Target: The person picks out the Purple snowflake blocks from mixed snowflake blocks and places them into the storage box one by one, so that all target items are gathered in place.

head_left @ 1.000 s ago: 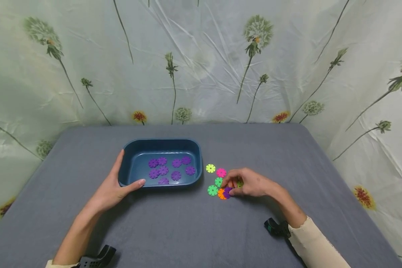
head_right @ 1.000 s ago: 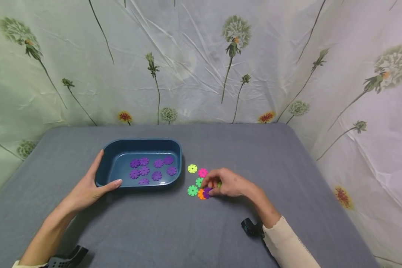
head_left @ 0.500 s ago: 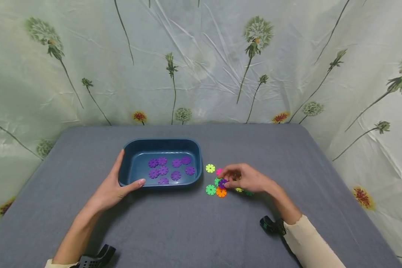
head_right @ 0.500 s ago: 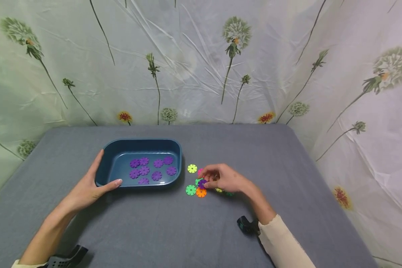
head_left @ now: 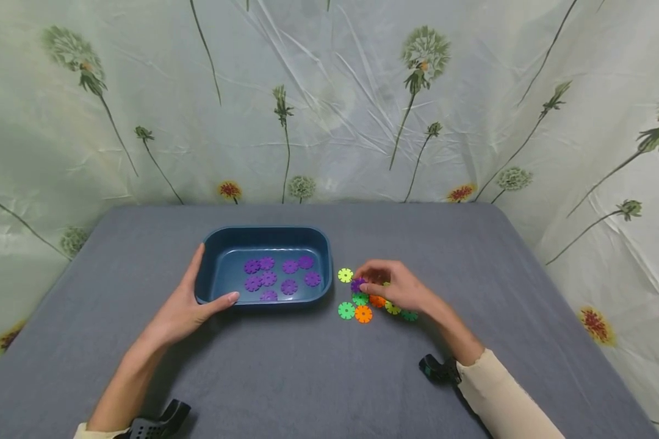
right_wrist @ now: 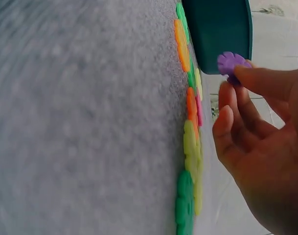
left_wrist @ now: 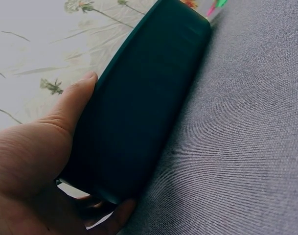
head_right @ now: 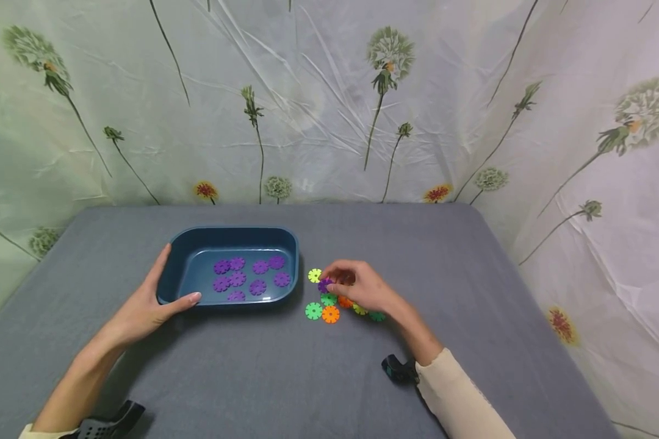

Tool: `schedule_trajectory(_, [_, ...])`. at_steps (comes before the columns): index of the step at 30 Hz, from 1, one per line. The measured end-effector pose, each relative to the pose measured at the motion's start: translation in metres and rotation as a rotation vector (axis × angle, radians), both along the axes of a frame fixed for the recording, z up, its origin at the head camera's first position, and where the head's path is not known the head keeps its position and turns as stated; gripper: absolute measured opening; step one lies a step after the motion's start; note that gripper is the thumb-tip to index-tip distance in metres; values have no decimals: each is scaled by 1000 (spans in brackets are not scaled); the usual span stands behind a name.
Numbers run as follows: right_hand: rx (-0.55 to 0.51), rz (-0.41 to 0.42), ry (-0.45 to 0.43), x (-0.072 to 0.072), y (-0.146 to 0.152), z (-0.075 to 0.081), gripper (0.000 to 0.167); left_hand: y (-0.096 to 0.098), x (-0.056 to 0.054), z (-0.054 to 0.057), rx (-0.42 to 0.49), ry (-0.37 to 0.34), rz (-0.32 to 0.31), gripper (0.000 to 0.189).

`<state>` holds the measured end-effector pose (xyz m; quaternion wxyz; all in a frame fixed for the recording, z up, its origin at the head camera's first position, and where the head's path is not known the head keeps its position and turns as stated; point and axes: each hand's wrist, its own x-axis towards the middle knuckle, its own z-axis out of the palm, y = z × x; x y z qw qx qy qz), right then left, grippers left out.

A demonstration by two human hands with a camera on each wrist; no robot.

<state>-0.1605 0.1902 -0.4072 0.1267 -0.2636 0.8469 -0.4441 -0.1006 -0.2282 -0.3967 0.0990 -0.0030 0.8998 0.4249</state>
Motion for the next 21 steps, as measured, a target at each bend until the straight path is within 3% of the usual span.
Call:
schedule_trajectory(8, [-76,-109,-18,-3,-8,1,23,0,0,0,-4,9,-3,125])
schedule_trajectory(21, [-134,-167,28,-7,-28,7,22,-2,-1,1,-1,8,-11,124])
